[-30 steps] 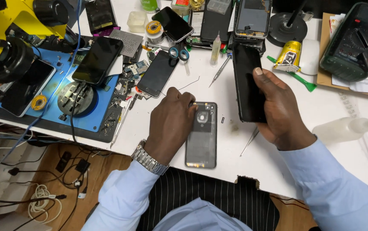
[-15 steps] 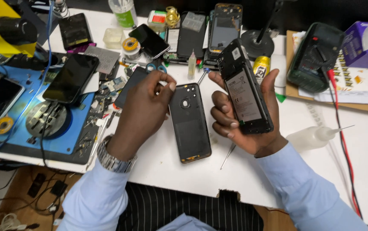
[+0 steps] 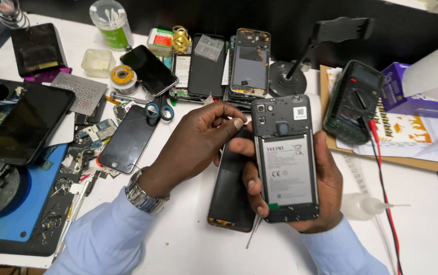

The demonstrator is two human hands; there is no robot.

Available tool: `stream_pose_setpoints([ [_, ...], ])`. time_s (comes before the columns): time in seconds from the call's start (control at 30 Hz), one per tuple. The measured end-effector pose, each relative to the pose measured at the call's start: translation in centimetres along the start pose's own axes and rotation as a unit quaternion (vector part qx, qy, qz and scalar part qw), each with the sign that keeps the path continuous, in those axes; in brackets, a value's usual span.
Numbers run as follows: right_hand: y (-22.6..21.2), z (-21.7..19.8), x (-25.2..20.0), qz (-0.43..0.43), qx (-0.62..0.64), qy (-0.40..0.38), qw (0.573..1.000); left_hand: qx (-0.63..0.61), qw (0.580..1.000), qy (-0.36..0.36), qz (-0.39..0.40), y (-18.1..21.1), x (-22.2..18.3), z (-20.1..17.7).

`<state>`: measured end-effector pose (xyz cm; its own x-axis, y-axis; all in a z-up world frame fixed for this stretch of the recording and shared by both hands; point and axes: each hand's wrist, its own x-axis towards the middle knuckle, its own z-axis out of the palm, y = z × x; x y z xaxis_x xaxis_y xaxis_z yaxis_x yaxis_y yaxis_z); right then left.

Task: A person is seen disassembling a mobile phone by removing screws with a screwdriver and then testing it by plugging in a USB charging cable at a repair bench.

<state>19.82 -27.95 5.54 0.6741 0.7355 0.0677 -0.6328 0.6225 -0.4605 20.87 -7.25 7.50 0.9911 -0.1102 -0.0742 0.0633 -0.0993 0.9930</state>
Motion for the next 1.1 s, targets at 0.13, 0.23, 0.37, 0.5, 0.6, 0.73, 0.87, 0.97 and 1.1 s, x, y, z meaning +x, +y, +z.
stream_pose_setpoints([
  [0.13, 0.0, -0.2, 0.1, 0.028, -0.016, -0.003, 0.999, -0.036, 0.998, 0.036, 0.020, -1.4, 0.7, -0.6],
  [0.23, 0.1, -0.3, 0.2, -0.023, -0.015, 0.037, 0.999, -0.068, 0.996, 0.047, 0.028, -2.0, 0.9, -0.8],
  [0.37, 0.0, -0.5, 0.4, -0.048, 0.004, 0.073, 0.996, -0.062, 0.995, 0.053, 0.053, -2.5, 0.9, -1.0],
  [0.5, -0.1, -0.6, 0.6, -0.069, 0.013, 0.092, 0.993, -0.079, 0.994, 0.046, 0.060, -3.0, 1.1, -1.1],
  [0.6, -0.1, -0.5, 0.6, -0.065, 0.012, 0.100, 0.993, -0.090, 0.993, 0.046, 0.060, -3.0, 1.0, -1.0],
  [0.73, -0.1, -0.6, 0.5, -0.061, 0.007, 0.100, 0.993, -0.087, 0.994, 0.047, 0.050, -2.9, 0.8, -1.0],
  [0.87, -0.1, -0.7, 0.5, -0.064, 0.011, 0.096, 0.993, -0.089, 0.993, 0.061, 0.048, -2.9, 0.8, -1.0],
  [0.97, 0.0, -0.7, 0.6, -0.062, 0.007, 0.103, 0.993, -0.091, 0.993, 0.068, 0.042, -2.9, 0.8, -0.9],
  [1.1, -0.1, -0.5, 0.7, -0.064, -0.002, 0.093, 0.994, -0.067, 0.993, 0.076, 0.055, -3.1, 0.8, -0.8],
])
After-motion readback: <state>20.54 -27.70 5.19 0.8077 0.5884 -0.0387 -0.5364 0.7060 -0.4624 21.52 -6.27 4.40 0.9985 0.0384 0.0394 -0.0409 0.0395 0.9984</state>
